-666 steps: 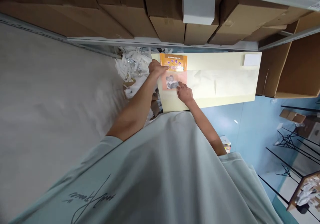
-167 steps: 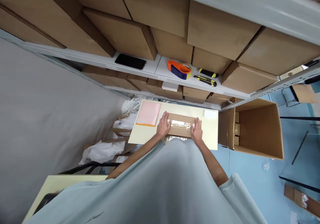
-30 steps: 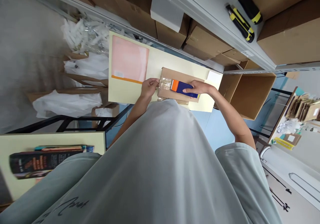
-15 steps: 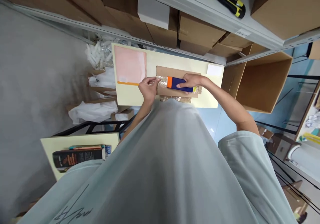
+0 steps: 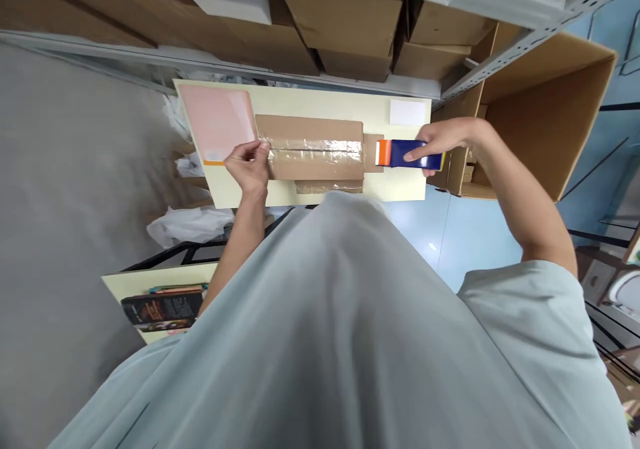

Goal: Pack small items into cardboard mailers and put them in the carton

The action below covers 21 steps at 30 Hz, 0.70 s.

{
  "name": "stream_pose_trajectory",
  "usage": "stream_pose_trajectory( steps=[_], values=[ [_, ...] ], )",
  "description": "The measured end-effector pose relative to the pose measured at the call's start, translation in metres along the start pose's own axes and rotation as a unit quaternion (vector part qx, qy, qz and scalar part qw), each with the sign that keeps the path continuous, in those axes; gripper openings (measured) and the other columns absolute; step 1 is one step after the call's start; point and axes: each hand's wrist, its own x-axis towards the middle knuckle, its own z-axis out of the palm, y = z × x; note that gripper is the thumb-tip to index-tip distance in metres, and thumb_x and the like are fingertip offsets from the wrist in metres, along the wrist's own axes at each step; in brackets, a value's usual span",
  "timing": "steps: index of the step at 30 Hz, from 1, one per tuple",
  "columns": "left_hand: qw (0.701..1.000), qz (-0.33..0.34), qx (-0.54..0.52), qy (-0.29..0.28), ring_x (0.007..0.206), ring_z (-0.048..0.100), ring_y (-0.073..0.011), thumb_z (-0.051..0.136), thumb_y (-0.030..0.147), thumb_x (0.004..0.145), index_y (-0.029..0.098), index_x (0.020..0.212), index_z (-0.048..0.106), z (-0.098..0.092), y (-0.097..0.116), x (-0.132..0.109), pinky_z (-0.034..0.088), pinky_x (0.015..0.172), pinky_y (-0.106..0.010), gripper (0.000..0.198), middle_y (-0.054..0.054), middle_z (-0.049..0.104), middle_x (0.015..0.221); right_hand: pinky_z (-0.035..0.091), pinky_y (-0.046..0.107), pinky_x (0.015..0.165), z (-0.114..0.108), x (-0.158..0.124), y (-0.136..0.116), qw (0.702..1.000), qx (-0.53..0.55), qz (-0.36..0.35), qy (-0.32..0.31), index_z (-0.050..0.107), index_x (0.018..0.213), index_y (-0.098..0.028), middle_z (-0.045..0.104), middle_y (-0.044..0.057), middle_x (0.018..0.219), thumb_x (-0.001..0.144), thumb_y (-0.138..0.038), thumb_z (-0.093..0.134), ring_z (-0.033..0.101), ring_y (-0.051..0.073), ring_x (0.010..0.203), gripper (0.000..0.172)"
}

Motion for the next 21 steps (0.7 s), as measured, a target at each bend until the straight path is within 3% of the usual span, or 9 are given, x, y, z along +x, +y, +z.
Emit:
stream_pose_trajectory(
  steps=[3, 6, 13, 17, 21],
  values=[
    [1.000, -0.004, 0.011, 0.008, 0.094, 0.073, -0.0162, 0.083, 0.016, 0.094, 0.016, 0.099, 0.079, 0.001, 0.002, -0.001, 0.062, 0.096, -0.030, 0.007, -0.002, 0.079, 0.098, 0.066, 0.043, 0.084, -0.007, 0.000, 0.047, 0.996, -0.037, -0.013, -0.082, 0.084, 0.093, -0.020, 0.087, 0.011, 0.113, 0.087, -0.096, 0.075, 0.083, 0.028, 0.100, 0.077],
    [1.000, -0.015, 0.021, 0.010, 0.090, 0.068, -0.0127, 0.083, 0.012, 0.099, 0.012, 0.102, 0.078, 0.001, 0.004, 0.000, 0.059, 0.095, -0.028, 0.006, 0.000, 0.079, 0.097, 0.064, 0.038, 0.086, 0.007, 0.022, 0.060, 0.992, -0.042, -0.046, -0.111, 0.083, 0.093, -0.014, 0.086, 0.013, 0.120, 0.085, -0.100, 0.070, 0.083, 0.025, 0.101, 0.087],
    [0.998, -0.038, 0.040, 0.024, 0.085, 0.061, -0.0098, 0.082, 0.009, 0.104, 0.009, 0.107, 0.078, 0.005, 0.008, -0.003, 0.055, 0.089, -0.025, 0.005, 0.002, 0.078, 0.094, 0.062, 0.040, 0.080, 0.039, 0.054, 0.055, 0.991, -0.033, -0.056, -0.119, 0.085, 0.094, -0.017, 0.086, 0.013, 0.104, 0.080, -0.094, 0.085, 0.082, 0.031, 0.097, 0.078],
    [0.999, -0.029, 0.035, 0.025, 0.090, 0.065, -0.0111, 0.082, 0.009, 0.104, 0.011, 0.106, 0.077, 0.007, 0.011, -0.007, 0.056, 0.093, -0.026, 0.006, 0.003, 0.078, 0.094, 0.060, 0.042, 0.077, 0.064, 0.063, 0.043, 0.994, -0.005, -0.065, -0.082, 0.082, 0.093, -0.019, 0.080, 0.012, 0.083, 0.084, -0.087, 0.088, 0.079, 0.033, 0.091, 0.070],
    [0.999, -0.030, 0.023, 0.030, 0.089, 0.065, -0.0105, 0.079, 0.008, 0.105, 0.011, 0.103, 0.076, 0.008, 0.009, -0.009, 0.057, 0.094, -0.027, 0.005, 0.004, 0.076, 0.092, 0.060, 0.050, 0.085, 0.101, 0.078, 0.020, 0.998, -0.023, -0.025, -0.045, 0.078, 0.092, -0.020, 0.069, 0.010, 0.066, 0.085, -0.070, 0.095, 0.076, 0.039, 0.093, 0.053]
  ],
)
